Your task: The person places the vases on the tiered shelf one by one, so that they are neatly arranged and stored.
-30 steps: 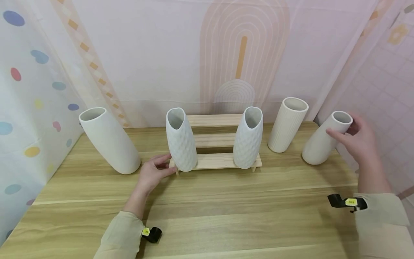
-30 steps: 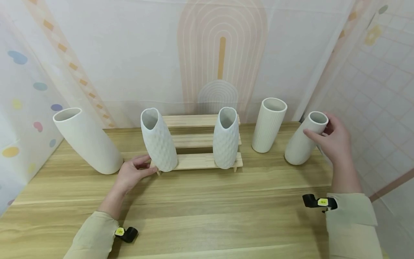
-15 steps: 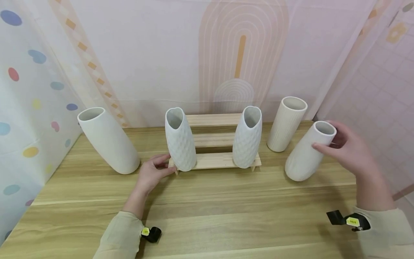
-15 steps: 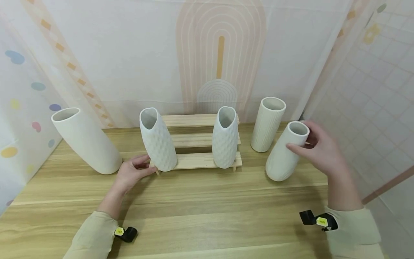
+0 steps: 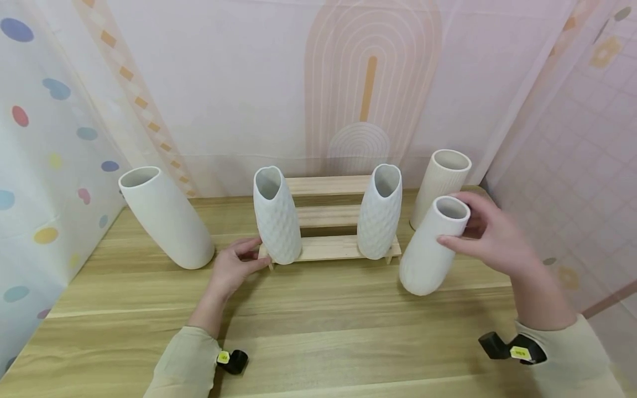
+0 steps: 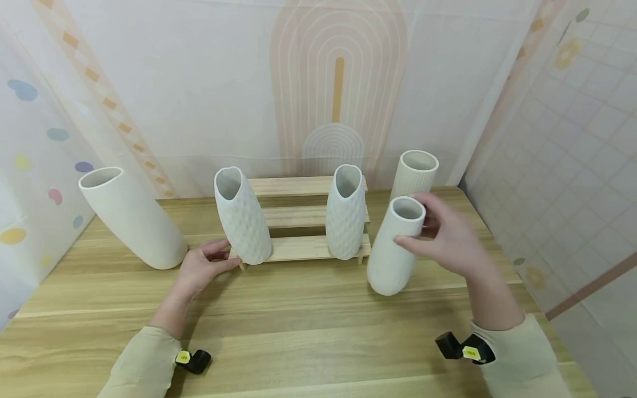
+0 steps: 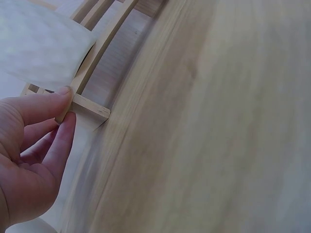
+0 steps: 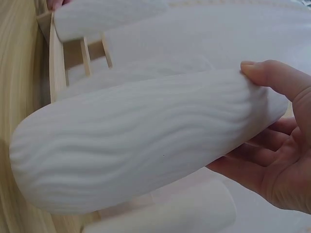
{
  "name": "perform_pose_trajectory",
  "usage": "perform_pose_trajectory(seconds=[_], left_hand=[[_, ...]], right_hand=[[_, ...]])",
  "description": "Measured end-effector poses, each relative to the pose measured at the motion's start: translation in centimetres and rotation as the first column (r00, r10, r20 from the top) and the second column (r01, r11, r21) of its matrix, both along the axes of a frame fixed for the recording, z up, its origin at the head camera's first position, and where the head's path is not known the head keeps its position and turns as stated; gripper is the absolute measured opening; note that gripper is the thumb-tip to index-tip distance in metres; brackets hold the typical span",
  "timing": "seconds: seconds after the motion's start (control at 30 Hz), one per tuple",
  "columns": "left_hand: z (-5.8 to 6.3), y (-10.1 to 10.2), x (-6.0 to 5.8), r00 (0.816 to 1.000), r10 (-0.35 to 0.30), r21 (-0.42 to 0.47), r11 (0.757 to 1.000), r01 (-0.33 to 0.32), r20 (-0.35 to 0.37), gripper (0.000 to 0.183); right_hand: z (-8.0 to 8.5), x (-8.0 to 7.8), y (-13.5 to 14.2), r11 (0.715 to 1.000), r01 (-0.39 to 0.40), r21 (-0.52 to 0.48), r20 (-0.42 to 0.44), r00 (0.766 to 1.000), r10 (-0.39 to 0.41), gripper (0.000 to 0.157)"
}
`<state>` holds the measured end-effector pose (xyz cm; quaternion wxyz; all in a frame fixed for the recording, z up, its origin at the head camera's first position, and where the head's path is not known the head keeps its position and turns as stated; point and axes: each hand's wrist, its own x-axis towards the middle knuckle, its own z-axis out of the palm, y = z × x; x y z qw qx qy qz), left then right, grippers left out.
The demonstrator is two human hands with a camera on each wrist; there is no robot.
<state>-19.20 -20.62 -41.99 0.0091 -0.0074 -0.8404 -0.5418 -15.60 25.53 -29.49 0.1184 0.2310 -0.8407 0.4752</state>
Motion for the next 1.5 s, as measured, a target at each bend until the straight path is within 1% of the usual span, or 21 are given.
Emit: perform_pose_trajectory(seconds=[0.13,0.37,0.63,0.8,0.9,1.03,1.23,1.5], left_hand=[[0.0,0.1,0.1,1.0,0.0,0.004,1.0,0.0,0.001,0.057],[0.0,0.2,0.1,1.0,0.0,-0.011,1.0,0.0,-0.008,0.056],[-0.1,0.3,0.0,1.0,-0.003,-0.014,1.0,0.003,-0.012,0.056],[0.1,0.4,0.1,1.0,-0.006,0.006,1.0,0.007,-0.013,0.057],[0.2,0.4,0.1,1.0,-0.008,0.01,1.0,0.009,-0.017,0.057],[0.2,0.5,0.1,1.0,-0.009,0.006,1.0,0.009,-0.017,0.058],[0.2,0.5,0.0,1.0,-0.009,0.011,1.0,0.01,-0.02,0.057],[0.3,0.5,-0.1,1.0,0.0,0.005,1.0,0.0,-0.015,0.056]], right_hand=[[0.4,0.2,-2.0,0.996,-0.08,-0.028,-0.003,0.997,0.08,0.057],[0.6,0.5,-4.8,0.987,-0.161,-0.002,-0.023,0.987,0.161,0.059],[0.6,0.3,-7.8,0.978,-0.208,-0.017,0.037,0.977,0.209,0.059],[0.9,0.2,-9.6,0.969,-0.245,-0.02,0.024,0.969,0.245,0.06],[1.3,0.2,-10.6,0.969,-0.246,-0.018,0.006,0.969,0.246,0.06],[1.9,0.0,-11.8,0.972,-0.234,-0.021,0.003,0.972,0.234,0.06],[2.5,-0.9,-13.2,0.973,-0.23,-0.024,-0.003,0.973,0.23,0.059],[3.6,-2.2,-14.5,0.982,-0.189,-0.009,0.012,0.982,0.189,0.062]])
